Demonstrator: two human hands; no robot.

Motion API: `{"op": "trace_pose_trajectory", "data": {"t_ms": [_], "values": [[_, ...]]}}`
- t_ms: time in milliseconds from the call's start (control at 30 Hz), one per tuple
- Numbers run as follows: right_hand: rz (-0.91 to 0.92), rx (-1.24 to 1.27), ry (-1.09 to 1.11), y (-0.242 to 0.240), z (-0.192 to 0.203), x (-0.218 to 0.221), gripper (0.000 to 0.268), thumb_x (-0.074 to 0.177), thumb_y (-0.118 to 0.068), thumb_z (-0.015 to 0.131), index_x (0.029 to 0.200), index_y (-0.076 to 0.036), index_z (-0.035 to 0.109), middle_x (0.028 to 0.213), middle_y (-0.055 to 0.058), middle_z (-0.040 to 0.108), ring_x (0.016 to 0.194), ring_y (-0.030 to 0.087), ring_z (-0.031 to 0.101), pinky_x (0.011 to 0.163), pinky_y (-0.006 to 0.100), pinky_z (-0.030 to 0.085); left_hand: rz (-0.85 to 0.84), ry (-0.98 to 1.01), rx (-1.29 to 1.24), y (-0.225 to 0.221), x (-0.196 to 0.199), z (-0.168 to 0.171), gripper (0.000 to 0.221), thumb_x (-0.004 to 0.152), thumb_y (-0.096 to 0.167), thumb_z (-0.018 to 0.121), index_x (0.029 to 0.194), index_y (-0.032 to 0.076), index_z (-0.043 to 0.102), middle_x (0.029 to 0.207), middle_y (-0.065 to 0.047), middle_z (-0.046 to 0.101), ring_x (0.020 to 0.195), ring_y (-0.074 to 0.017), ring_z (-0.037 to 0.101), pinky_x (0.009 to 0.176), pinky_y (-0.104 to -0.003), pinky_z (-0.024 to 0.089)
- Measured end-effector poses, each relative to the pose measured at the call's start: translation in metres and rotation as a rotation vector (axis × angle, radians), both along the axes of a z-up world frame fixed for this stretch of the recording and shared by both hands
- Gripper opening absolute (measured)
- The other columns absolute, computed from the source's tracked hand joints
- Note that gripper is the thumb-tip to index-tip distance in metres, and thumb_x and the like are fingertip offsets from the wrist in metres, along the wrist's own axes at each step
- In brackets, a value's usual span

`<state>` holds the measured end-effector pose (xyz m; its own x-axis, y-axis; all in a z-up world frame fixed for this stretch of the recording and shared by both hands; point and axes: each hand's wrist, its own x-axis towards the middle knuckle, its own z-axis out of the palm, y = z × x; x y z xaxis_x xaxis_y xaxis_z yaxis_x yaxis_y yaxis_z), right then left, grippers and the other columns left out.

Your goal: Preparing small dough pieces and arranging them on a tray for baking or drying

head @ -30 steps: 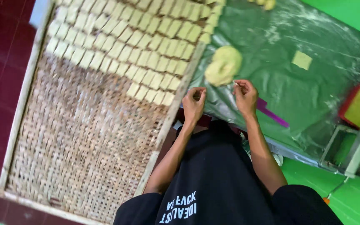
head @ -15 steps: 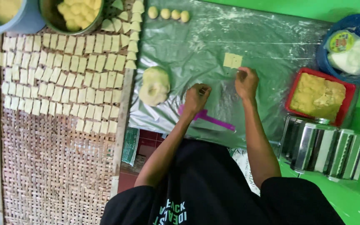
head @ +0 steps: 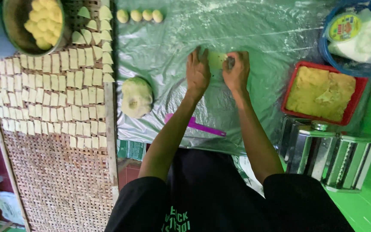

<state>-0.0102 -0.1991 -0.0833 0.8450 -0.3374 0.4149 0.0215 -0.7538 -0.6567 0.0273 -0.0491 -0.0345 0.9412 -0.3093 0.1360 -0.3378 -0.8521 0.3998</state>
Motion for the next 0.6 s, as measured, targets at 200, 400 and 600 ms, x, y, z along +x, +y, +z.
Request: {"op": "trace_pose_trajectory", "data": {"t_ms": [200,400,600], "values": [[-0.008,0.091,0.125,-0.007,0.003,0.009,0.02,0.078,-0.016,0.077,0.093,-0.014,0.064,0.083,0.008,0.061,0.081,0.037,0.066,0.072,0.052,0.052,0.024,-0.042,-0.003,-0.01,0.008,-0.002,0.025,0.095,0.022,0.065,0.118,0.015,0.072,0.131,-0.011,0.055,0.12,-0.0335,0.057,0.084,-0.046,0.057],[0.009,0.111,0.194,-0.007,0.001,0.01,0.022,0.078,-0.018,0.078,0.091,-0.017,0.06,0.086,0.005,0.058,0.083,0.036,0.066,0.072,0.052,0.051,0.06,0.037,0.035,-0.018,0.023,-0.015,0.014,0.096,0.027,0.066,0.104,0.014,0.068,0.133,-0.006,0.054,0.12,-0.0274,0.055,0.086,-0.04,0.055],[0.012,0.192,0.17,-0.005,0.003,0.006,0.023,0.08,-0.018,0.077,0.096,-0.016,0.061,0.085,0.008,0.066,0.08,0.034,0.068,0.073,0.052,0.052,0.004,-0.041,0.072,-0.018,0.026,-0.039,0.022,0.091,0.025,0.071,0.105,0.009,0.063,0.13,-0.01,0.053,0.118,-0.0322,0.056,0.084,-0.043,0.055]]}}
